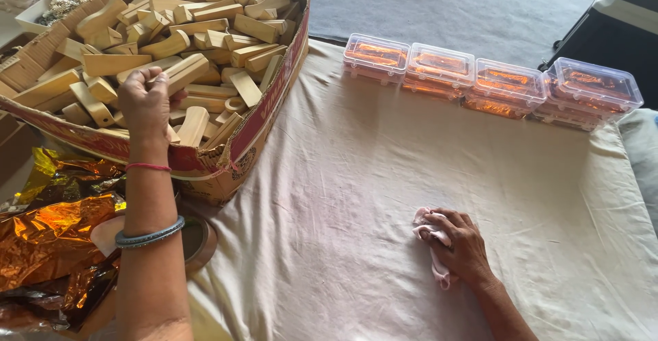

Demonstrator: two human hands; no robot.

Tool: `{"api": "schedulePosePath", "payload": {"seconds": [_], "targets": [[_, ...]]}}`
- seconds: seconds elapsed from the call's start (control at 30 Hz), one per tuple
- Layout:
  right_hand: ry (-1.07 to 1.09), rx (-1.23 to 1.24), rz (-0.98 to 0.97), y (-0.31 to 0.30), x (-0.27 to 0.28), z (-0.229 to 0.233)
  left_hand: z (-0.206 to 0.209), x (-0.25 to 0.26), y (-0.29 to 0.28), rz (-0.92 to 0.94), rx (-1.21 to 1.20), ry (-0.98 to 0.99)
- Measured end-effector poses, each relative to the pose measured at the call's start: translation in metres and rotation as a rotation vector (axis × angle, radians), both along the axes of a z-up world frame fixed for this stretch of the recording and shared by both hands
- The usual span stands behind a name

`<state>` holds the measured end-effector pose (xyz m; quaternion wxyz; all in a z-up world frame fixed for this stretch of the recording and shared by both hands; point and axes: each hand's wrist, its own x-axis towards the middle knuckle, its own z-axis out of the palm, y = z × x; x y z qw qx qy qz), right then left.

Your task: The person wraps a wooden block in gold foil, then wipes a clear plastic container with a cloth. They place the wrapped block into the container, close the lid, and set it aside. Finally, they wipe another wooden block with the cloth.

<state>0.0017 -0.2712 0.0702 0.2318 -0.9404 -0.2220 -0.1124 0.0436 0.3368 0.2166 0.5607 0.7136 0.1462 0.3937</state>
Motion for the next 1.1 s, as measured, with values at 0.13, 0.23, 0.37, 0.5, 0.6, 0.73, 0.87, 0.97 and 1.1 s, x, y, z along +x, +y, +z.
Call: {"api": "schedulePosePath", "payload": {"seconds": [0.13, 0.23, 0.37, 0.5, 0.6, 0.73, 0.87, 0.97, 1.1], "targets": [[-0.009, 0.051, 0.003, 0.000, -0.001, 0.003, 0.006, -0.007, -0.004, -0.033, -0.087, -0.096], [-0.054, 0.093, 0.066, -0.011, 0.003, -0.014, 0.003, -0.006, 0.000, -0.072, -0.115, -0.179], [-0.079, -0.007, 0.173, -0.012, -0.002, 0.003, 0.022, -0.025, -0.047, -0.047, 0.035, -0.275], [-0.058, -0.179, 0.263, -0.008, -0.018, 0.032, 0.027, -0.055, -0.140, -0.028, 0.401, -0.119], [-0.075, -0.204, 0.219, -0.013, -0.032, 0.032, -0.018, -0.052, -0.206, -0.280, 0.267, 0.018], [-0.024, -0.131, 0.050, -0.026, -0.032, 0.012, -0.091, -0.043, -0.305, -0.647, 0.010, 0.097], [0.044, 0.006, -0.042, -0.039, -0.019, 0.007, -0.130, -0.045, -0.375, -0.744, -0.017, 0.128], [0.004, 0.225, -0.065, -0.038, -0.014, 0.016, -0.141, -0.050, -0.394, -0.726, 0.145, 0.133], [-0.082, 0.345, -0.152, -0.029, -0.004, 0.026, -0.159, -0.050, -0.391, -0.591, 0.509, 0.246]]}}
